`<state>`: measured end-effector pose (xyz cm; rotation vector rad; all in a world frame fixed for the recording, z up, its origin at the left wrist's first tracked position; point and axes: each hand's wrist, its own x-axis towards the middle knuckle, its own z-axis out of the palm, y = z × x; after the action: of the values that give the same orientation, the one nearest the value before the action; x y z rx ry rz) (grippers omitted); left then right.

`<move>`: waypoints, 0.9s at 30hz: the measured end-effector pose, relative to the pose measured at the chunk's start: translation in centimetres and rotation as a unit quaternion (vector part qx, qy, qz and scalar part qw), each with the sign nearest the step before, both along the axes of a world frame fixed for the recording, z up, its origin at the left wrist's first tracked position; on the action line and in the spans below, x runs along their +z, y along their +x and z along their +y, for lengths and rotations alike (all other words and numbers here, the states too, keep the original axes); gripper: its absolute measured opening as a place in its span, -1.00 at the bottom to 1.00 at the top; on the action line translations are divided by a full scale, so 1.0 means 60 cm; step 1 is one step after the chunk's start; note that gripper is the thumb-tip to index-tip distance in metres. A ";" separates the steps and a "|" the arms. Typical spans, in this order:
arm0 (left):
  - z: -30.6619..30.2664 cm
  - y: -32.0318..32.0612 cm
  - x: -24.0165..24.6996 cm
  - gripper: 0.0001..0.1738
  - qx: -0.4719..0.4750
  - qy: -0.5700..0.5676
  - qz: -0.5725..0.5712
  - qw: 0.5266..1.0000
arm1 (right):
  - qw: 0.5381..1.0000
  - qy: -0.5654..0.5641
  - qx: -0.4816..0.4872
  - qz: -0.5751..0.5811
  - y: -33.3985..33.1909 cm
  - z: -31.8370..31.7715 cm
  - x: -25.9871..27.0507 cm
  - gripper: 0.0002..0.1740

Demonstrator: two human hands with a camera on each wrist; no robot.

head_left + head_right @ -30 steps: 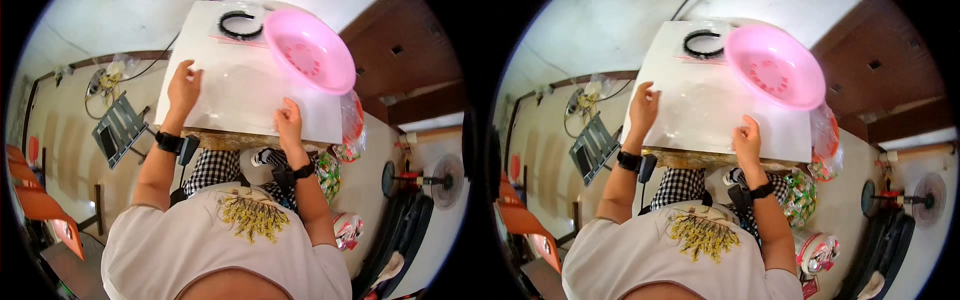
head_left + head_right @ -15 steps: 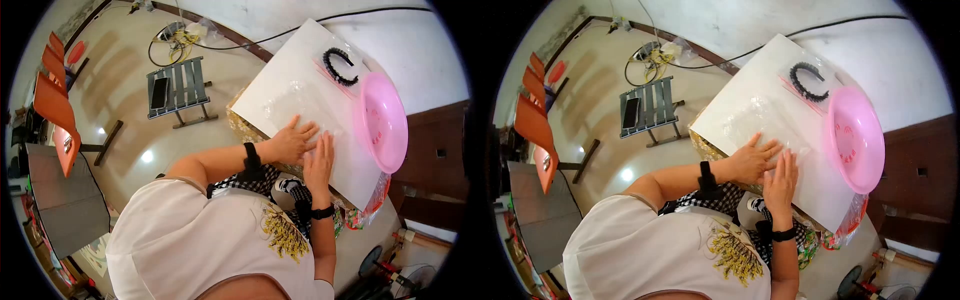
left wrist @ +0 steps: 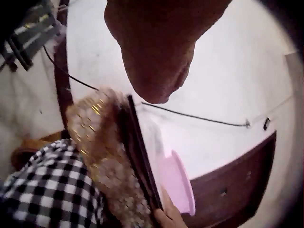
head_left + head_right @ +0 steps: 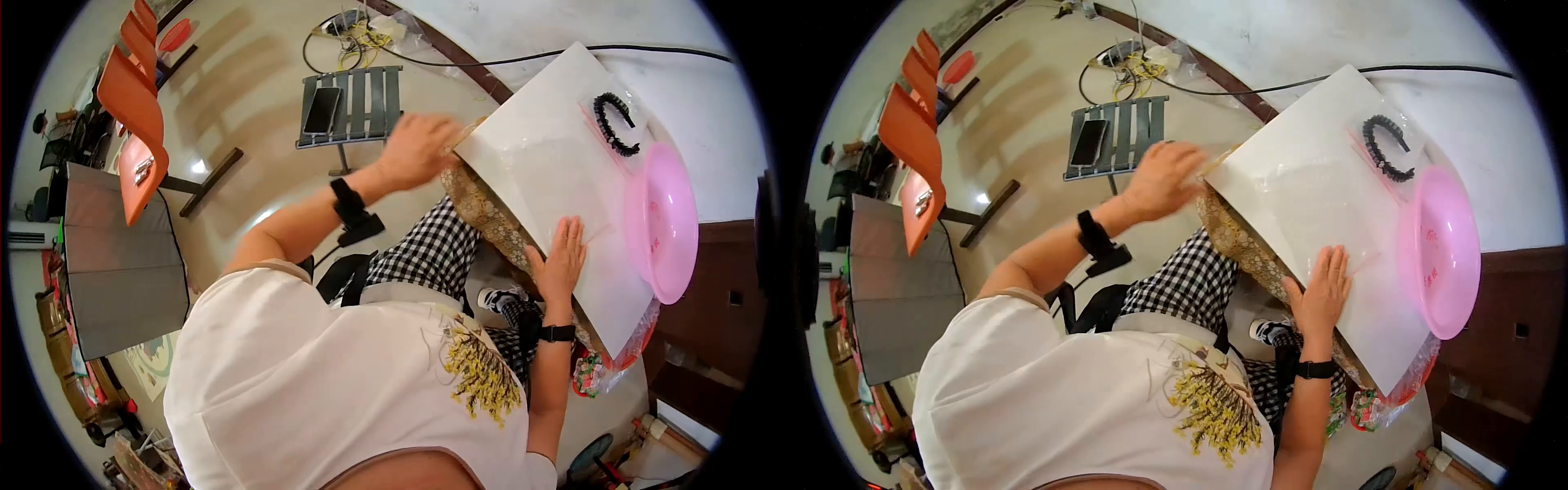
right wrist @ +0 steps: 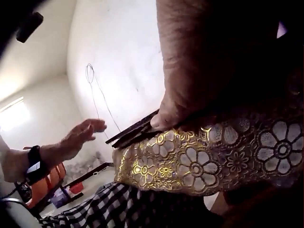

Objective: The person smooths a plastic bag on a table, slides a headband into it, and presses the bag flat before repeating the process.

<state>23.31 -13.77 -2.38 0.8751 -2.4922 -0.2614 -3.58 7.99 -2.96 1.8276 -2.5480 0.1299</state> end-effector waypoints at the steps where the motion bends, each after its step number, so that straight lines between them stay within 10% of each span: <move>1: -0.019 0.031 -0.035 -0.46 0.034 -0.011 0.003 0.999 | 1.000 -0.002 0.001 0.010 -0.001 0.000 -0.003 0.01; 8: -0.058 0.220 -0.156 -0.42 0.149 0.111 -0.326 0.927 | 0.999 -0.002 0.000 0.039 -0.010 0.000 -0.021 -0.02; 15: -0.074 0.282 -0.193 -0.52 0.165 0.159 -0.333 0.915 | 0.999 -0.013 0.008 0.040 -0.018 0.002 -0.033 -0.02; 22: -0.047 0.160 -0.094 -0.46 -0.082 0.091 -0.054 0.991 | 0.995 0.071 0.070 0.031 -0.017 -0.009 0.026 0.02; 27: -0.010 0.129 -0.094 -0.43 -0.245 0.115 -0.176 0.947 | 0.985 0.083 0.152 0.007 -0.078 -0.023 0.038 0.09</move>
<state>31.07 -14.36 -8.00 0.3881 -3.0388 -0.6183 -8.24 6.59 -0.66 2.2609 -2.3151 -0.0984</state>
